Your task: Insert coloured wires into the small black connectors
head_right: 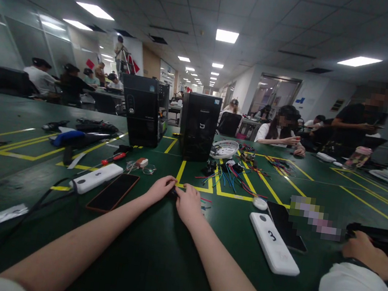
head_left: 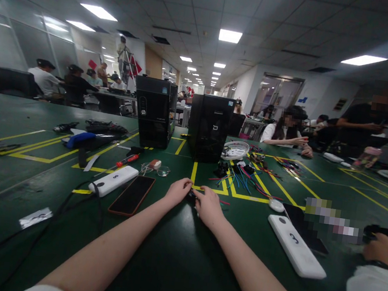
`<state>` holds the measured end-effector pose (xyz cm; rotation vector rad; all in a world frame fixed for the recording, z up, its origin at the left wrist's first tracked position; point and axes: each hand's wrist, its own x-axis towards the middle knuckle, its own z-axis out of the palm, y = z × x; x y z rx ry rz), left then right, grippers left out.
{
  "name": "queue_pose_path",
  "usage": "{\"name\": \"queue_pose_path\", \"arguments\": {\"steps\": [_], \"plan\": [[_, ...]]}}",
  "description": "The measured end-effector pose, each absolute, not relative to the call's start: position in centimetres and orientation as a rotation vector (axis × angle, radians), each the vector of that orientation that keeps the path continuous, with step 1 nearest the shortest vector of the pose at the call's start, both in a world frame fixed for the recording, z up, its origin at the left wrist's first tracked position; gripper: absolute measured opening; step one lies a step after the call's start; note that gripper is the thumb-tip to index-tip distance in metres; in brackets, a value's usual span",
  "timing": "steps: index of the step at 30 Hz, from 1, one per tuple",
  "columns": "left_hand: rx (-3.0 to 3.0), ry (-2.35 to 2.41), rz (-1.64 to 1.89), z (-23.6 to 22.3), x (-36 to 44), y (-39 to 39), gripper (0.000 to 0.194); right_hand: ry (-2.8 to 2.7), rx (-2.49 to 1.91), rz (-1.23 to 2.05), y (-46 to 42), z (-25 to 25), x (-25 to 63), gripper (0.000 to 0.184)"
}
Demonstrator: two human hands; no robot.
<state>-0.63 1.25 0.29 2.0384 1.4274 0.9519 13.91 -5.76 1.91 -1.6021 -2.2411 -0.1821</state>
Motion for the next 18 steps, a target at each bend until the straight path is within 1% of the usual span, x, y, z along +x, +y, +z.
{"name": "queue_pose_path", "arguments": {"steps": [5, 10, 18], "plan": [[2.016, 1.452, 0.977, 0.1, -0.9, 1.3, 0.022, -2.213, -1.463, -0.322, -6.1, 1.0, 13.3, 0.049], [2.001, 1.433, 1.019, -0.1, -1.0, 1.6, 0.024, -2.21, -1.431, -0.332, -6.3, 0.7, 12.9, 0.042], [1.971, 1.438, 0.977, -0.3, -1.1, 1.9, 0.023, -2.184, -1.475, -0.296, -6.3, 1.0, 12.7, 0.039]]}}
